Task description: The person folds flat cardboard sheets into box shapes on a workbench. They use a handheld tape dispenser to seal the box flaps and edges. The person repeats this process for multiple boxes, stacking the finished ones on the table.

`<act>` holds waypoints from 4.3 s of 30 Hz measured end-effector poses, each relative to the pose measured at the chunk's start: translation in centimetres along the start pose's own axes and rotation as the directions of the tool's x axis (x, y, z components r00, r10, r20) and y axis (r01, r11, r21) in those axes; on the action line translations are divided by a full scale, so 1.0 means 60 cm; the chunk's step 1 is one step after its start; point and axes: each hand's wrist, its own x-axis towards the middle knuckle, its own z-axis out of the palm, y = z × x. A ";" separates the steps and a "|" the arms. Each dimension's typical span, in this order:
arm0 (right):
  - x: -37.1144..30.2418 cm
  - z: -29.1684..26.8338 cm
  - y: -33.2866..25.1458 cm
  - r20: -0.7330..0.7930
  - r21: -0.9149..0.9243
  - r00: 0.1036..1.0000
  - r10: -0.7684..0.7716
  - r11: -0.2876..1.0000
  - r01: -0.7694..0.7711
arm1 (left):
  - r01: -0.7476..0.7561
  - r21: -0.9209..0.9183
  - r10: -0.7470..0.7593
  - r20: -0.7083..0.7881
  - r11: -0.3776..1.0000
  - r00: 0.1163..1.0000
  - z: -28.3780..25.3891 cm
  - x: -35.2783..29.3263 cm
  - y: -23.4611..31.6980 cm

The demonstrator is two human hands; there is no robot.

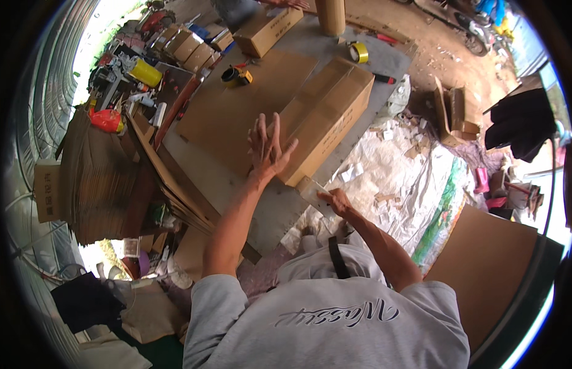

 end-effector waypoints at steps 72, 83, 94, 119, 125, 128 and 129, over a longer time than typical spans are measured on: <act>-0.084 -0.252 0.220 -0.500 0.079 0.788 0.359 0.925 -0.371 | 0.351 -0.280 -0.394 -0.114 0.894 0.912 0.148 0.042 0.014; -0.072 -0.270 0.265 -0.395 0.097 0.868 0.299 0.954 -0.285 | 0.693 -0.557 -0.865 -0.100 0.458 0.492 0.181 0.114 -0.183; -0.185 -0.318 0.486 -0.378 -0.038 0.834 0.401 0.894 -0.447 | -0.130 -0.941 0.175 -0.191 -0.311 0.966 -0.400 0.089 0.336; -0.301 0.107 0.398 -0.426 -0.125 0.788 0.444 0.834 -0.537 | -0.654 -0.409 -0.028 -0.835 -0.636 0.549 -0.693 -0.383 0.109; -0.316 0.123 0.394 -0.406 -0.200 0.802 0.438 0.814 -0.545 | -0.566 -0.514 0.016 -0.749 -0.645 0.662 -0.708 -0.465 0.072; -0.306 0.111 0.414 -0.384 -0.242 0.807 0.450 0.794 -0.558 | -0.650 -0.460 -0.068 -0.784 -0.605 0.618 -0.698 -0.461 0.093; -0.310 0.108 0.436 -0.380 -0.242 0.799 0.466 0.784 -0.572 | -0.607 -0.515 -0.058 -0.732 -0.605 0.679 -0.707 -0.462 0.093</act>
